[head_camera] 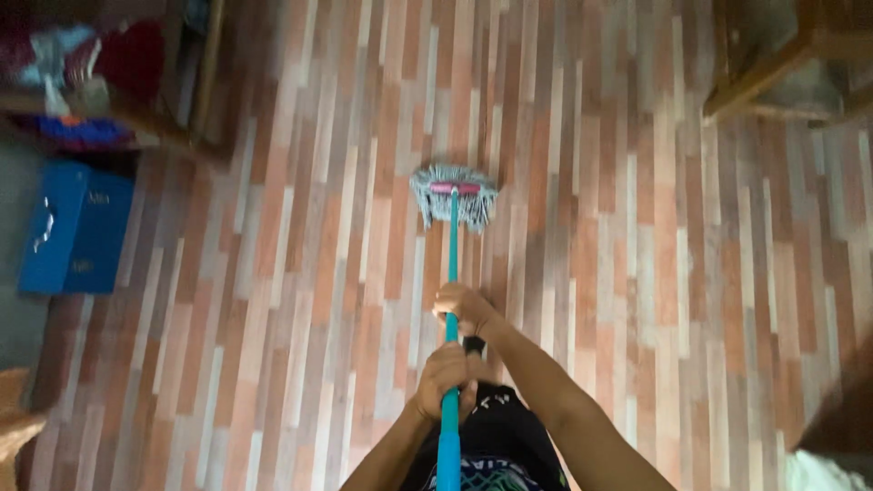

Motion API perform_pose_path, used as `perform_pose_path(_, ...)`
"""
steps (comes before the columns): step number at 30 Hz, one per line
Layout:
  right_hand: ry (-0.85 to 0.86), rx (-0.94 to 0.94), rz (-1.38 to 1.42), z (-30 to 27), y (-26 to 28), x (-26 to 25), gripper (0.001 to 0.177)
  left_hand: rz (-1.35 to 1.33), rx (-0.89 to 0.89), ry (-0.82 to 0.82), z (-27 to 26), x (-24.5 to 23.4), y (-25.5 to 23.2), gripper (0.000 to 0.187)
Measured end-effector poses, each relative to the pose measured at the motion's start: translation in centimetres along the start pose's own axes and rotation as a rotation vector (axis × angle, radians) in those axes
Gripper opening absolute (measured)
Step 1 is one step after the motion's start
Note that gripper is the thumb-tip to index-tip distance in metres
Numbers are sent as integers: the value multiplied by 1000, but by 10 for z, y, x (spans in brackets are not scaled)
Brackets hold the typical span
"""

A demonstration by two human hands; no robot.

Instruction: The person mops a wood-patterned floor using a blue-handled string mop, moving it back and forth across the room and around furniture.

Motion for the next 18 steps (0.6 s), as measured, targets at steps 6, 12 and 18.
perform_pose_path(6,14,-122,10,45,-71,-64,32,-17,1,-68,91,30,60,38)
perform_pose_path(12,1,-82,37,86,-124,-112,31,-80,-21,-41,153,43,116,38)
perform_pose_path(18,-36,-117,-33,130,-198,-140,35,-5,24,-95,206,46,183,43)
Point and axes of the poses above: each hand's wrist, its own z-axis towards the middle knuckle, its own x-axis out of the palm, y = z × x, the point moved 6 cm from there along z, towards the middle knuckle, and after that the axes turned 6 degrees about -y, right-handed, at the moved point
